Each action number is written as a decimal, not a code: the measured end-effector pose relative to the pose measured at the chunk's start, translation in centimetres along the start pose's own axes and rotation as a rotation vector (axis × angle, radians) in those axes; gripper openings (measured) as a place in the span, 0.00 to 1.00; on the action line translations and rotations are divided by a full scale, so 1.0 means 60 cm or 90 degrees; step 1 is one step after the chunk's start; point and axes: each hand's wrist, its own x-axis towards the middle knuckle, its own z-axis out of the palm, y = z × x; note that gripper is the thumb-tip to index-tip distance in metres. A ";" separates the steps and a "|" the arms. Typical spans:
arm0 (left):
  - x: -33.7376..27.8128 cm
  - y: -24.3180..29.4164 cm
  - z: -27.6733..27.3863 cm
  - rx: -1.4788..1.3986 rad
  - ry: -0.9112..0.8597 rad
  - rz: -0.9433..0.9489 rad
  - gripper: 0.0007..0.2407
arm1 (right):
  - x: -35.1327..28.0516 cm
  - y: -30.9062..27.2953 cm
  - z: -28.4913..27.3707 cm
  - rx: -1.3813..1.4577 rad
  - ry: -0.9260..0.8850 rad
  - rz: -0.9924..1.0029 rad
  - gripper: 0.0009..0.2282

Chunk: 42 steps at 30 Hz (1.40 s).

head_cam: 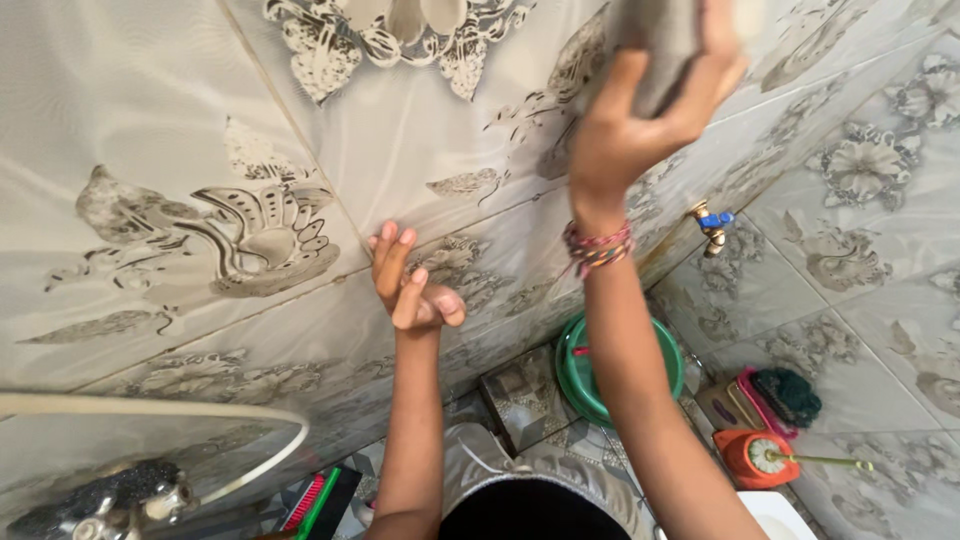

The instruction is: The person cleans wall tiles in a bathroom using a sponge, wiping various sections of the tiled surface.

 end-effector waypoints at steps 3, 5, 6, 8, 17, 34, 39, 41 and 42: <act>0.002 0.004 -0.005 -0.008 -0.017 -0.015 0.13 | -0.031 -0.055 -0.011 -0.050 -0.162 -0.203 0.23; 0.001 0.003 -0.007 -0.010 -0.018 -0.017 0.13 | -0.037 -0.078 -0.013 0.020 -0.238 -0.370 0.25; -0.001 0.003 -0.007 -0.011 -0.020 -0.020 0.13 | -0.033 -0.084 -0.008 0.014 -0.246 -0.464 0.25; -0.004 0.002 -0.005 -0.011 -0.016 -0.019 0.14 | -0.023 -0.098 0.000 0.005 -0.246 -0.559 0.25; -0.012 -0.002 -0.009 -0.009 -0.029 -0.022 0.15 | -0.008 -0.226 0.093 -0.021 -0.045 -0.088 0.22; 0.044 0.027 -0.050 -0.139 0.011 -0.161 0.20 | -0.066 -0.120 -0.001 0.039 -0.243 -0.573 0.22; 0.069 -0.019 -0.119 -0.041 -0.061 -0.057 0.24 | -0.024 -0.160 0.012 -0.022 -0.236 -0.366 0.25; 0.073 -0.039 -0.143 0.014 -0.076 -0.048 0.24 | 0.007 -0.189 0.029 -0.046 -0.205 -0.356 0.26; 0.071 -0.044 -0.149 0.071 -0.092 -0.041 0.25 | 0.016 -0.203 0.044 -0.044 -0.205 -0.357 0.26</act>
